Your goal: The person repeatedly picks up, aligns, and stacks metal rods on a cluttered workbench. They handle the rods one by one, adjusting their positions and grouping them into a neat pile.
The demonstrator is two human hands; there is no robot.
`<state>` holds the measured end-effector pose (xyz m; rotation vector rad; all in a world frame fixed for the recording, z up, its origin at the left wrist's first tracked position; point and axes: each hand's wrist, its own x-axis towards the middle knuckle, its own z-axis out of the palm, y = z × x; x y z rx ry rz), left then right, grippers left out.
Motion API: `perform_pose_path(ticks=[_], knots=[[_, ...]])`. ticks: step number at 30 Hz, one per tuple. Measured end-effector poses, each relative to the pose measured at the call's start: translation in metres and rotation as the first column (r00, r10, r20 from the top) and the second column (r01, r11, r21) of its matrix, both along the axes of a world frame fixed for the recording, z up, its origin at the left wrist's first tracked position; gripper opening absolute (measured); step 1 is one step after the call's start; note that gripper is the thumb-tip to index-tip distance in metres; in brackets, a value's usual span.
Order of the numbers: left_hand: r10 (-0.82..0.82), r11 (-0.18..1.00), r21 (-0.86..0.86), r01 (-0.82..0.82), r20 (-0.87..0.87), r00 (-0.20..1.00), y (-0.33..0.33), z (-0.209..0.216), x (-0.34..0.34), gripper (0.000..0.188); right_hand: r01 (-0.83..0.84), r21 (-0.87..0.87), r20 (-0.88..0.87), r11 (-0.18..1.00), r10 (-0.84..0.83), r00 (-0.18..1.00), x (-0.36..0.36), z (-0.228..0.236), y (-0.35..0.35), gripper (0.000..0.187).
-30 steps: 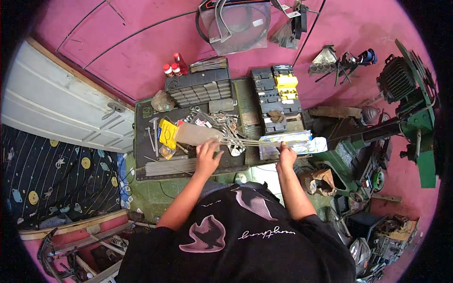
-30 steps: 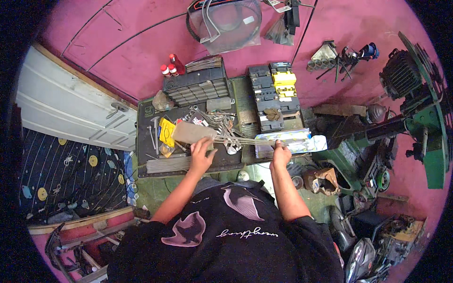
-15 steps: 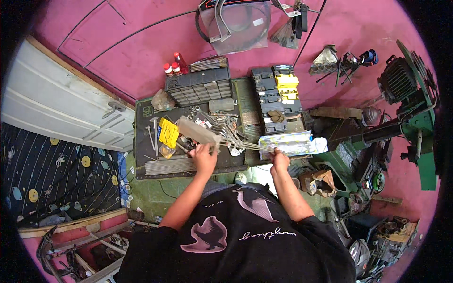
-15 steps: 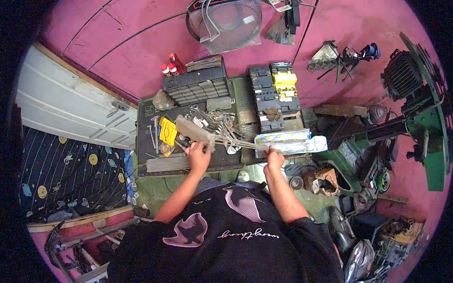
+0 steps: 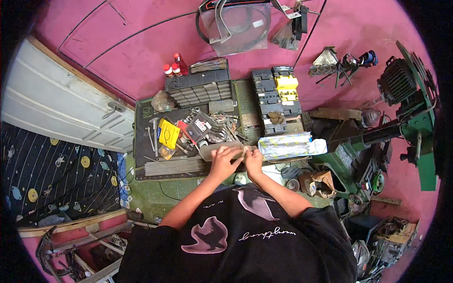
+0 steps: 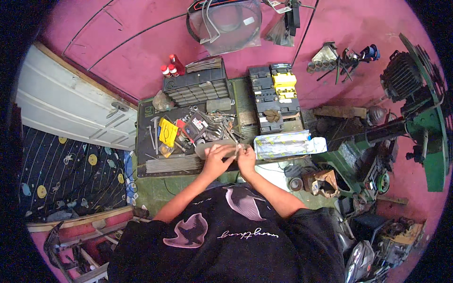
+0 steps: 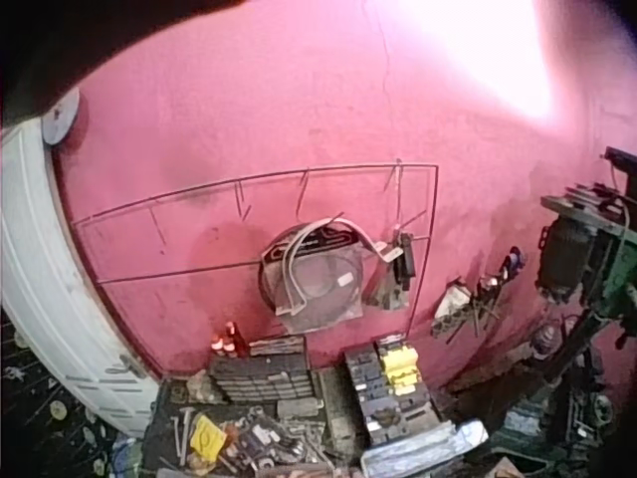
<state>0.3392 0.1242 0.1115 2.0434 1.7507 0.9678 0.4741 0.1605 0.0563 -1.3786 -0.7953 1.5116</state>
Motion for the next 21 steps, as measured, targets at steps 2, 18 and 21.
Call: perform_pose_path(ticks=[2,18,21], knots=[[0.044,0.999,-0.006,-0.044,0.0,0.999,-0.003,0.003,-0.01,0.034,0.056,-0.014,-0.052,0.998,-0.057,0.997,0.003,-0.031,0.002,0.014],[0.196,0.921,-0.231,-0.314,-0.424,0.884,-0.079,-0.058,-0.166,0.032,0.084,-0.372,-0.09,0.924,-0.126,0.988,0.02,-0.06,-0.002,0.014],[0.105,0.921,-0.295,-0.255,-0.444,0.89,-0.074,-0.07,-0.165,0.031,0.083,-0.406,-0.02,0.91,-0.1,0.995,0.026,-0.074,-0.006,0.017]])
